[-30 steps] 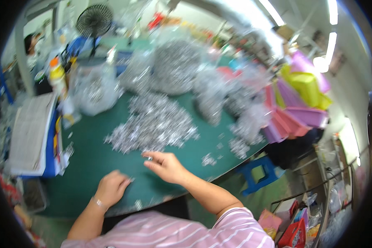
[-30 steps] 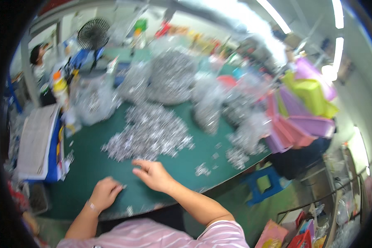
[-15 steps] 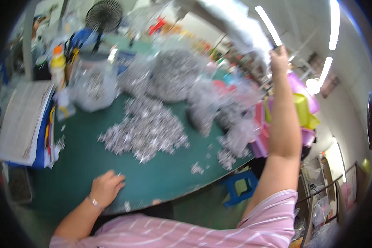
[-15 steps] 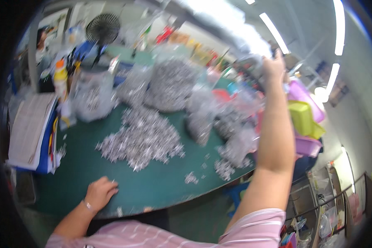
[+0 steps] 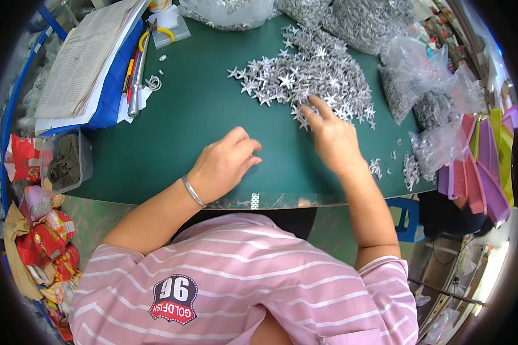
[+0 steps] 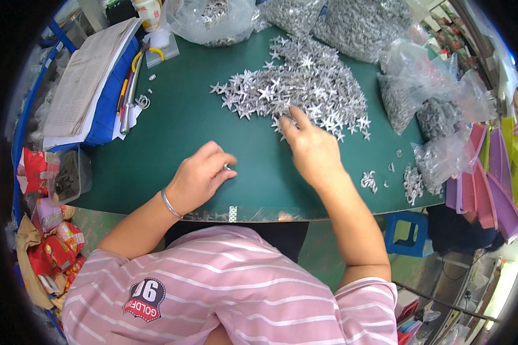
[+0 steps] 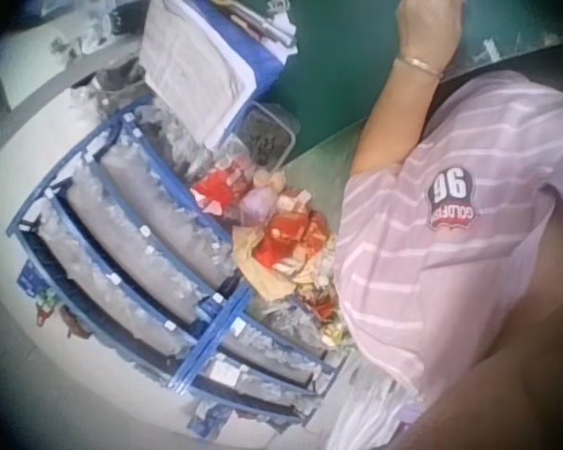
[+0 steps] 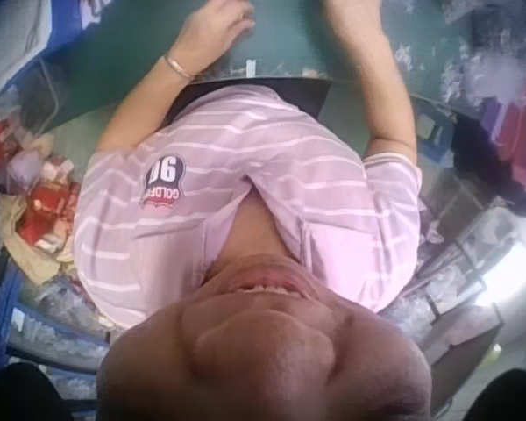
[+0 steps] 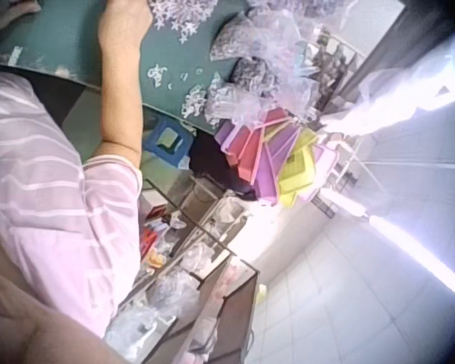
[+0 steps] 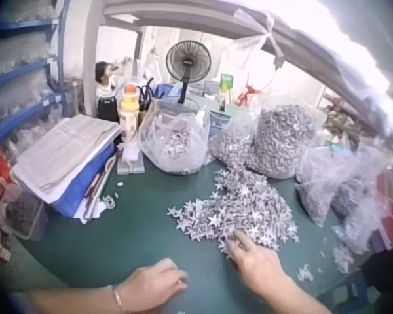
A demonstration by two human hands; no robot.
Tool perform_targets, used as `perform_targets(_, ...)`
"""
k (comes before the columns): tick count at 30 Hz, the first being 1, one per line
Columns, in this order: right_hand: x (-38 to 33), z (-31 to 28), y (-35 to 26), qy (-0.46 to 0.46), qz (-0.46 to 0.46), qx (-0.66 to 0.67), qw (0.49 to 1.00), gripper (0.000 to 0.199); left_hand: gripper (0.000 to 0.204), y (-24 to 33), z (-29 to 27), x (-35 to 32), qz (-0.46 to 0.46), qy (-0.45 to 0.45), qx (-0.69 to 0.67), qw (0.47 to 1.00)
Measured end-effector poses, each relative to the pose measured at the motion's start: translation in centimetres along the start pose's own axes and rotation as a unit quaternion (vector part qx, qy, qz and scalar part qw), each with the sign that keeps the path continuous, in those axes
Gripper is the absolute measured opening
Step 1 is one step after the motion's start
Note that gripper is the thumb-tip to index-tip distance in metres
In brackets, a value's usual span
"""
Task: The person picks up small silver star-shaped decorations from a pile on a green workbench, handles them by hand to check their condition, and moves them individually.
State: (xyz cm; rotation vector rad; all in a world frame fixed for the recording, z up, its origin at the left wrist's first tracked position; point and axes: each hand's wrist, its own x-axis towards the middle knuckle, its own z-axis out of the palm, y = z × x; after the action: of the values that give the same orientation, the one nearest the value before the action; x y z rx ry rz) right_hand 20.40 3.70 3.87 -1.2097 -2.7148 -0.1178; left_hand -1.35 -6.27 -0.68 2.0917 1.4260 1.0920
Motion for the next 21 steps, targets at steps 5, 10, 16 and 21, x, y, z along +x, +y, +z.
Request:
perform_targets(5,-3.6,2.5,-0.8,0.110,0.009,0.158,0.981,0.037,0.015,-0.4,-0.7,0.2,-0.018,-0.033,-0.008,0.999)
perform_targets(10,-4.8,3.2,-1.4,0.096,0.091,0.193,0.972,0.033,0.008,-0.4,-0.6,0.3,-0.091,-0.017,-0.125,0.988)
perform_targets(16,-4.4,3.2,-1.4,0.184,0.156,0.296,0.924,0.013,0.009,-1.0,-3.1,1.1,-0.388,-0.060,-0.602,0.695)
perform_targets(21,-1.7,3.3,-2.7,0.138,0.184,0.254,0.939,0.011,0.015,-0.3,-2.8,3.0,-0.386,-0.024,-0.543,0.745)
